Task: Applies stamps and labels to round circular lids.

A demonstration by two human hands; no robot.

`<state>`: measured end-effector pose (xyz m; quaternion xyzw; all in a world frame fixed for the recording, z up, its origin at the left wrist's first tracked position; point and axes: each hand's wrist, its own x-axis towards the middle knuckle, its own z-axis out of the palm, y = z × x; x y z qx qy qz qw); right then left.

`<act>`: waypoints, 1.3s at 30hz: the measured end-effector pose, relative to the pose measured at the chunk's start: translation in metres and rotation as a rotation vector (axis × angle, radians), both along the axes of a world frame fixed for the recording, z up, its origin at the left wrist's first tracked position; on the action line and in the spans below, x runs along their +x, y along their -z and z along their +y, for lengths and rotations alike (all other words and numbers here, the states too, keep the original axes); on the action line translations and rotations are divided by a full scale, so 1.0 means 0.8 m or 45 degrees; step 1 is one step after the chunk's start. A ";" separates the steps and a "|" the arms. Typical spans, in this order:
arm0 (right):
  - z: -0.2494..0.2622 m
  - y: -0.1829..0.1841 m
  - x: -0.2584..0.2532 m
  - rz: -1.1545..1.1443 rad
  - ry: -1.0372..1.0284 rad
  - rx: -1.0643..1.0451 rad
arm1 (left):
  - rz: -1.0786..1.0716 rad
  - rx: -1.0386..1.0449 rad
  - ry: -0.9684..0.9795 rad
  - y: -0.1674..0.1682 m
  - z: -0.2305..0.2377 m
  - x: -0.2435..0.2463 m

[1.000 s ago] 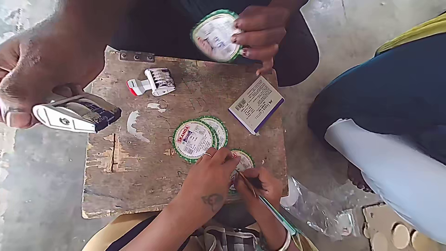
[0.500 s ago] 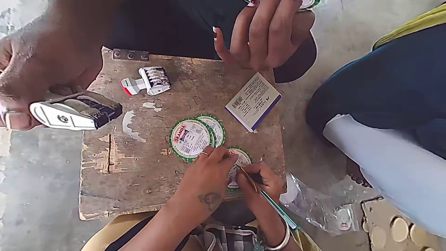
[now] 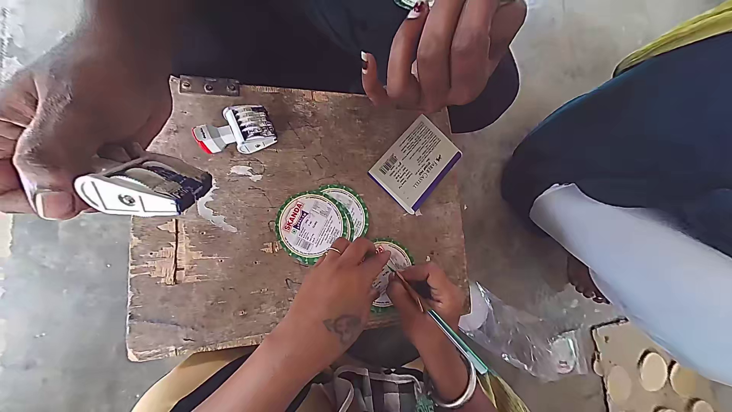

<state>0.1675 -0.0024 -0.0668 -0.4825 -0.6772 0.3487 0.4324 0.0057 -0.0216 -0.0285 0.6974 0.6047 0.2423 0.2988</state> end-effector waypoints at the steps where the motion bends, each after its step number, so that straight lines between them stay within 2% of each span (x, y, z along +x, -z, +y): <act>1: 0.000 0.000 -0.001 0.003 0.005 0.004 | -0.002 -0.012 0.002 -0.001 0.000 0.000; 14: -0.002 0.000 0.000 -0.034 0.027 0.007 | -0.012 0.013 0.003 0.003 -0.002 0.000; 21: -0.003 0.002 0.003 0.091 0.033 0.015 | -0.070 -0.069 -0.031 0.000 0.001 -0.001; 25: -0.002 -0.003 0.004 0.283 0.025 -0.047 | -0.212 -0.086 -0.215 -0.001 0.007 -0.006; 28: -0.001 -0.004 0.003 0.280 0.022 -0.044 | -0.128 -0.053 -0.367 -0.003 0.018 -0.008; 35: 0.000 -0.002 0.003 0.302 0.014 -0.026 | -0.081 -0.178 -0.444 -0.003 0.030 -0.008; 39: 0.001 -0.003 0.004 0.311 0.016 -0.034 | -0.097 -0.102 -0.416 -0.002 0.026 -0.009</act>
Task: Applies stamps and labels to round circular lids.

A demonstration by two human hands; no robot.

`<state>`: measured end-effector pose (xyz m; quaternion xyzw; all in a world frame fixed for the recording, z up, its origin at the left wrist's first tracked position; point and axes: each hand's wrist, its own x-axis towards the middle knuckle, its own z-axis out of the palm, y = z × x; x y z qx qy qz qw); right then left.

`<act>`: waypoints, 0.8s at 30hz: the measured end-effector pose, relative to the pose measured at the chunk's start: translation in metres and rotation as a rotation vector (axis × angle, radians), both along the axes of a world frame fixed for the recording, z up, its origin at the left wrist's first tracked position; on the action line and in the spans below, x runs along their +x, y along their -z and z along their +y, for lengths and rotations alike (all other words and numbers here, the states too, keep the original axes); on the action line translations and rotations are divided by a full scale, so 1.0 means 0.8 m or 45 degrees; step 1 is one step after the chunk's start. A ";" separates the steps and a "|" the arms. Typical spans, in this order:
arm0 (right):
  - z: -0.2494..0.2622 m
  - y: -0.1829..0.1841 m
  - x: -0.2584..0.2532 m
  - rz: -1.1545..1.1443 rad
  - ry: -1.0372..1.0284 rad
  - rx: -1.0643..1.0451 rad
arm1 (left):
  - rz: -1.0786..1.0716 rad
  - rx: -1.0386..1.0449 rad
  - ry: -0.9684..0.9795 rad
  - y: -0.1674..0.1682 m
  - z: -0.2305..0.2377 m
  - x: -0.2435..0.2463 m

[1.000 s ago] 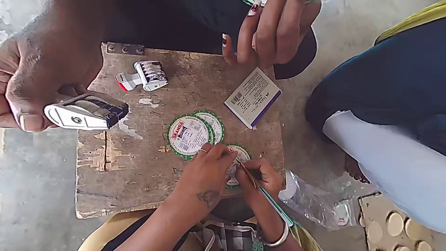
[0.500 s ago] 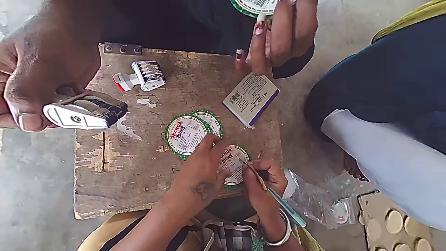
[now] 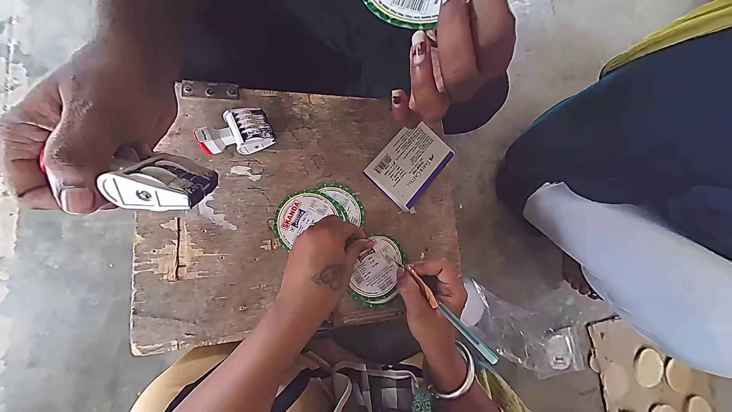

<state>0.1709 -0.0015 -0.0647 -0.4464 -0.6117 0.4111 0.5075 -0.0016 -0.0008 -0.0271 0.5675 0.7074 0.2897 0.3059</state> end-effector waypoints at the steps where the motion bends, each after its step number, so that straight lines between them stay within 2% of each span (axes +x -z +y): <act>1: 0.000 0.000 0.000 0.017 -0.005 -0.005 | -0.012 0.017 -0.001 -0.001 -0.001 -0.002; 4: 0.000 -0.001 0.002 0.110 -0.019 -0.035 | -0.042 0.060 0.006 -0.002 -0.002 -0.013; 8: -0.001 -0.001 0.002 0.151 -0.023 -0.051 | -0.096 -0.026 0.054 -0.007 -0.002 -0.023; 12: 0.000 0.002 0.005 0.148 -0.055 -0.017 | -0.282 0.012 -0.109 -0.010 0.000 -0.042; 14: -0.003 0.001 0.006 0.066 -0.072 0.019 | -0.191 0.071 -0.218 -0.014 0.001 -0.057; 17: -0.014 -0.002 0.005 -0.149 -0.096 0.124 | 0.084 0.154 -0.323 -0.011 -0.001 -0.068; 21: -0.023 0.002 0.001 -0.308 -0.074 0.202 | 0.306 0.334 -0.125 -0.011 -0.010 -0.046; 24: -0.021 0.005 0.002 -0.305 -0.079 0.151 | 0.269 0.416 0.212 -0.005 -0.022 -0.016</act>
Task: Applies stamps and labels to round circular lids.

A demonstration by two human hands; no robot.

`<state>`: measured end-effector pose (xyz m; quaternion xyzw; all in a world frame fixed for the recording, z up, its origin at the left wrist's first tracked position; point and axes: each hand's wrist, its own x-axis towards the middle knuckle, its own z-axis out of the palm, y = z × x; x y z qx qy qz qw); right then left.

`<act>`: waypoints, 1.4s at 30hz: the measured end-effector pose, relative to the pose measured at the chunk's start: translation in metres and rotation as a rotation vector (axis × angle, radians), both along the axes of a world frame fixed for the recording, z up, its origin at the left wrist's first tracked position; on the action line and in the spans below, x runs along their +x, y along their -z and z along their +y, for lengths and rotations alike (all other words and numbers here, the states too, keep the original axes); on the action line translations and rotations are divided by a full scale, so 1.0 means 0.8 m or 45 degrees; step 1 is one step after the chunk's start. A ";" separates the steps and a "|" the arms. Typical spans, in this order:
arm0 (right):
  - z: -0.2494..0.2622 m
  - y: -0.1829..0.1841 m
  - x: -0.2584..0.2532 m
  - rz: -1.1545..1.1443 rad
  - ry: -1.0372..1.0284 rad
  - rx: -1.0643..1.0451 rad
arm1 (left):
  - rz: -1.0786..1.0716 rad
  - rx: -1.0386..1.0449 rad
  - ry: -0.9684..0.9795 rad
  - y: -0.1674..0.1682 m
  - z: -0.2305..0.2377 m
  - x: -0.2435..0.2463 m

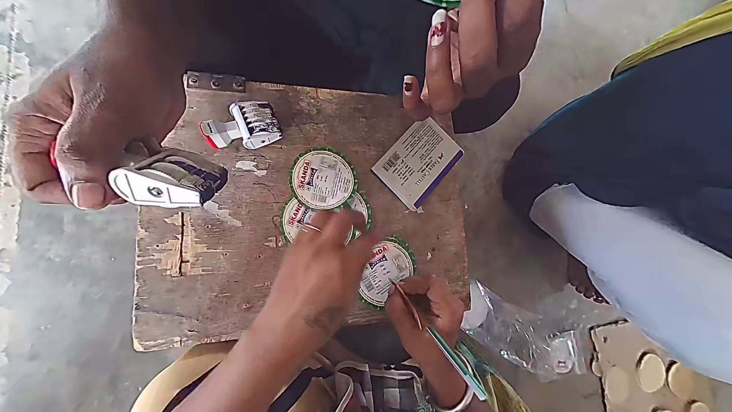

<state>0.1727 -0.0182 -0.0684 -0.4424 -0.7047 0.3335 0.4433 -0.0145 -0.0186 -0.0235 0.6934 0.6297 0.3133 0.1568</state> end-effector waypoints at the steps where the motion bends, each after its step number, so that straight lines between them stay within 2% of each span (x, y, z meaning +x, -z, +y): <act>1: 0.000 0.000 0.000 0.004 0.003 -0.018 | 0.001 -0.041 0.097 0.005 -0.004 0.008; 3: 0.001 0.001 0.001 0.008 -0.002 -0.046 | 0.020 -0.152 0.190 0.012 -0.009 0.019; 5: 0.003 0.001 0.001 0.014 -0.007 -0.059 | 0.014 -0.211 0.162 0.013 -0.010 0.022; 13: 0.006 0.003 0.000 -0.069 0.019 0.022 | -0.007 -0.247 0.113 0.010 -0.009 0.024; 18: 0.007 -0.001 0.000 0.024 0.002 -0.057 | -0.025 -0.259 0.106 0.008 -0.008 0.025; 23: 0.007 -0.002 -0.004 -0.066 0.035 -0.058 | -0.034 -0.247 0.105 0.012 -0.009 0.024; 29: 0.007 -0.004 -0.003 0.049 0.013 -0.143 | -0.022 -0.282 0.102 0.009 -0.009 0.025; 42: 0.008 -0.003 -0.005 -0.036 0.078 -0.116 | -0.052 -0.325 0.092 0.007 -0.009 0.025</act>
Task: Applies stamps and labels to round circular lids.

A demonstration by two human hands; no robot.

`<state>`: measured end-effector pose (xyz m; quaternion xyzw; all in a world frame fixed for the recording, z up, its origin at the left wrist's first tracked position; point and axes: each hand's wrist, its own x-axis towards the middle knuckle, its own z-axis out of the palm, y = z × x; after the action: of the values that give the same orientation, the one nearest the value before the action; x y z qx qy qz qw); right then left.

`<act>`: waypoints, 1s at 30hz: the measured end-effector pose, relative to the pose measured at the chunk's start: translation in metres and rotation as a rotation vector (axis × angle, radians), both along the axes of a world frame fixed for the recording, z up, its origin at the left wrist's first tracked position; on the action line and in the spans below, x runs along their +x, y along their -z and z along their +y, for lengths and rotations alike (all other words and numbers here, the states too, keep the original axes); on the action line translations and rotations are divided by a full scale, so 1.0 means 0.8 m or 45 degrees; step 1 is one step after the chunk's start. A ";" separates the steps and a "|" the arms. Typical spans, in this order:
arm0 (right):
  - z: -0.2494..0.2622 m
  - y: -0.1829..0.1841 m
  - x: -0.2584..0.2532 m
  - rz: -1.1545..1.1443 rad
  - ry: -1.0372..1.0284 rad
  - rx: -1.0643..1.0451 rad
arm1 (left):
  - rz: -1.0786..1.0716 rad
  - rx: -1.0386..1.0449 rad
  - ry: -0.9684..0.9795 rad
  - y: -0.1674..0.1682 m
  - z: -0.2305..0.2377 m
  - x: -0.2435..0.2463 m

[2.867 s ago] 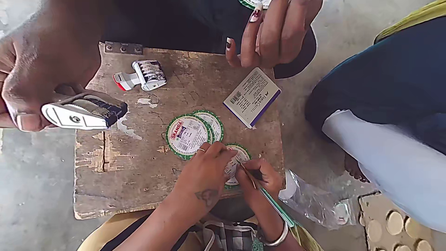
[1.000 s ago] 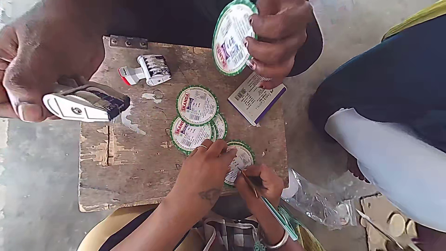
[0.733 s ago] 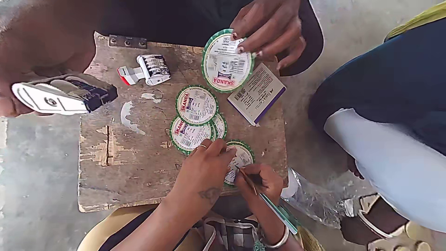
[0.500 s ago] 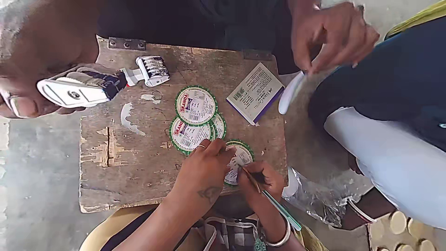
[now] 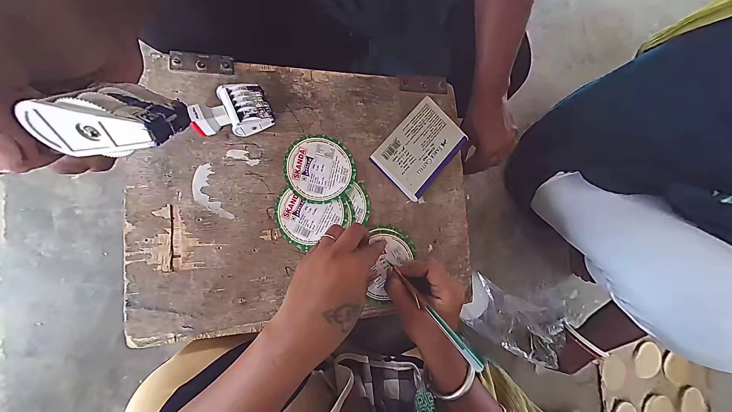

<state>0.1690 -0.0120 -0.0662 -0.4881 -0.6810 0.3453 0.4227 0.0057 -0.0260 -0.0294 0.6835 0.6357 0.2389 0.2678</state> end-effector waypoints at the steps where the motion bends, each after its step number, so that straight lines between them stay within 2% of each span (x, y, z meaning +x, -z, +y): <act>1: 0.001 0.001 0.000 0.014 -0.004 -0.002 | 0.002 0.003 0.003 -0.001 0.001 -0.001; 17: 0.001 0.002 0.000 0.010 0.009 0.029 | 0.019 0.080 0.024 0.004 -0.001 -0.001; 30: 0.004 0.001 -0.003 0.007 0.032 0.039 | 0.032 0.030 0.017 0.000 0.003 -0.001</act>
<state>0.1664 -0.0091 -0.0669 -0.4891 -0.6790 0.3307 0.4362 0.0049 -0.0239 -0.0292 0.6938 0.6317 0.2359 0.2531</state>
